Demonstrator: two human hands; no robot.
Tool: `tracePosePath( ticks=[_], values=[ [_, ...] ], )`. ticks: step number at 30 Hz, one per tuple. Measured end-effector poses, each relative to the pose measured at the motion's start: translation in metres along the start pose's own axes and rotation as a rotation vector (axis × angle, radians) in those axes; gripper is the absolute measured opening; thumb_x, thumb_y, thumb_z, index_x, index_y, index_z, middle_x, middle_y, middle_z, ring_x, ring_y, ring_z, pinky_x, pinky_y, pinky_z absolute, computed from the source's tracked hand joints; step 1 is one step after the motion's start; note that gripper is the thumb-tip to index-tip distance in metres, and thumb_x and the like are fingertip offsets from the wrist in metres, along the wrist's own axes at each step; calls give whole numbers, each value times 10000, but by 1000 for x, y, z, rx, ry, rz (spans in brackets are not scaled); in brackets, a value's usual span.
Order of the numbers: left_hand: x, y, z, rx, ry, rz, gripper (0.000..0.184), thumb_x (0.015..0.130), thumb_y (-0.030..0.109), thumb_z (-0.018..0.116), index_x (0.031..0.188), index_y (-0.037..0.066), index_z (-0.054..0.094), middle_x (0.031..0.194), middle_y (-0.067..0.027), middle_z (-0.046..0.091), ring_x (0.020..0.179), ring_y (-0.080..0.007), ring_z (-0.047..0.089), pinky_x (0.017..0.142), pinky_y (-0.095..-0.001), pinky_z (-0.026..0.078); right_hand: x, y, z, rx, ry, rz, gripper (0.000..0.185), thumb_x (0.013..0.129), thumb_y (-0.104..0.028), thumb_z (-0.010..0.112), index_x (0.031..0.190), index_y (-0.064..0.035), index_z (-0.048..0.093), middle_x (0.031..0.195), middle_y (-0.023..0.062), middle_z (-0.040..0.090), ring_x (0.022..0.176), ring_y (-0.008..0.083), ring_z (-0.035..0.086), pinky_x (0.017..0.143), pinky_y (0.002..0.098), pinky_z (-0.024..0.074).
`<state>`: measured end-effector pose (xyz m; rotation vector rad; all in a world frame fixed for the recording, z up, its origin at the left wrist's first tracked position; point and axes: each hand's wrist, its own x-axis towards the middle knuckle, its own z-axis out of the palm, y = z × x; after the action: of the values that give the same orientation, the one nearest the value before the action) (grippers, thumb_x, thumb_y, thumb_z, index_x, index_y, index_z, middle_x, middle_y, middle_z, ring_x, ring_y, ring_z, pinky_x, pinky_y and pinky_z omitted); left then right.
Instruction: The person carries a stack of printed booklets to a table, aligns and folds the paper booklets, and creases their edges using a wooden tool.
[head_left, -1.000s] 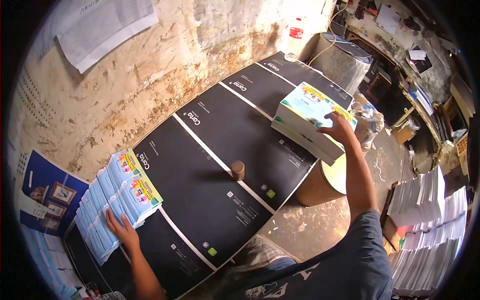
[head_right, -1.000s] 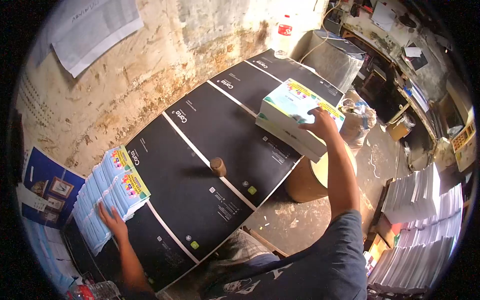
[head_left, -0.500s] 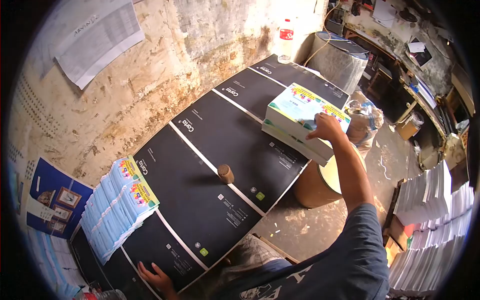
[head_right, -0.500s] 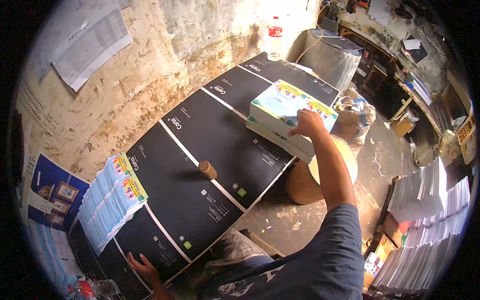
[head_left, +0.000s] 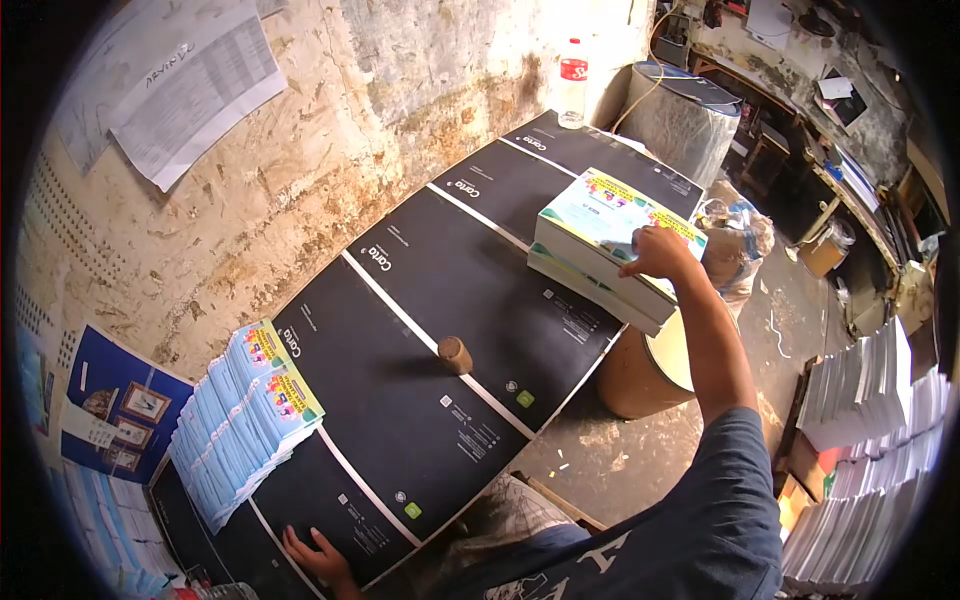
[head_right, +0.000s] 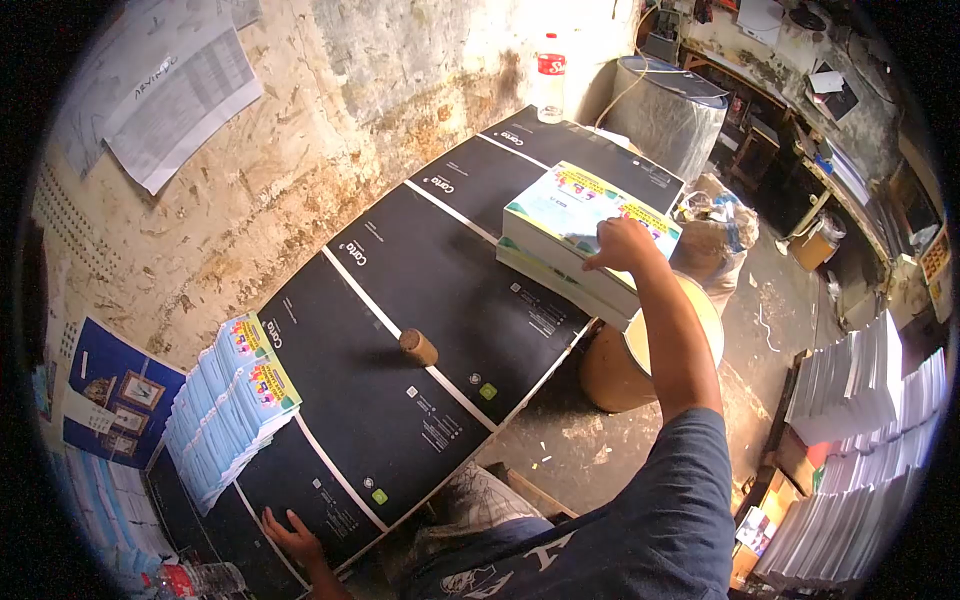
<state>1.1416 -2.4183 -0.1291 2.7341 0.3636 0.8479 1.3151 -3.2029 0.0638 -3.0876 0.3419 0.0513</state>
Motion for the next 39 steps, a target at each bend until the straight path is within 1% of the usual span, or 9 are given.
tracePosePath(
  ticks=[10,16,29,32,33,35,36,37,39],
  values=[
    [-1,3,-3,-17,32,-30,426,1020,177,538,1359,-75,487,1400,-272,454,1313,-420,450,1108,-483,364,6,8,-8,23,-9,-42,656,669,-552,812,994,10,716,937,203,725,902,380,684,822,447,516],
    [-2,4,-5,-102,87,-98,404,1050,205,481,1355,-59,503,1411,-273,445,1322,-419,447,1111,-487,362,21,19,-8,6,-115,-110,584,688,-585,770,895,-39,766,882,170,735,842,358,685,777,458,523],
    [-4,4,-3,-209,124,-163,418,1056,224,467,1383,-36,492,1447,-262,408,1332,-421,435,1108,-489,367,23,27,-10,45,-135,-96,542,777,-541,748,979,-38,764,952,192,740,909,341,700,840,430,528],
    [-3,8,-13,-211,77,-172,421,1056,219,466,1392,-35,480,1444,-259,408,1330,-419,433,1106,-486,365,4,11,-7,32,62,-69,357,886,-361,650,1076,-59,671,908,224,720,889,397,691,799,482,539],
    [-2,11,-15,-282,58,-171,421,1055,212,469,1395,-37,474,1445,-258,407,1332,-419,431,1105,-486,362,2,8,-12,18,64,-89,357,886,-361,650,1076,-59,671,908,224,720,889,397,691,799,482,539],
    [-1,12,-24,-363,34,-147,404,1050,169,476,1397,-39,467,1436,-255,422,1333,-415,433,1107,-474,353,1,6,-20,-127,432,81,229,918,-233,558,1070,-73,619,836,230,703,790,428,693,709,513,549],
    [-1,9,-33,-355,24,-157,404,1050,169,476,1397,-39,467,1436,-255,422,1333,-415,433,1107,-474,353,-4,14,-31,-63,621,-36,174,937,-211,525,966,-73,626,784,243,675,748,464,671,677,567,514],
    [1,7,-43,-371,45,-153,402,1049,154,476,1401,-39,463,1424,-255,437,1330,-410,439,1110,-466,350,-22,0,-65,-126,648,34,172,959,-204,494,977,-92,623,770,243,661,757,456,670,669,563,507],
    [0,3,-54,-442,70,-195,404,1037,131,509,1398,-46,470,1372,-236,516,1300,-358,493,1110,-430,360,-71,-26,-134,-173,665,-58,183,987,-237,492,987,-108,623,835,229,666,779,442,664,671,558,506]
  ],
)
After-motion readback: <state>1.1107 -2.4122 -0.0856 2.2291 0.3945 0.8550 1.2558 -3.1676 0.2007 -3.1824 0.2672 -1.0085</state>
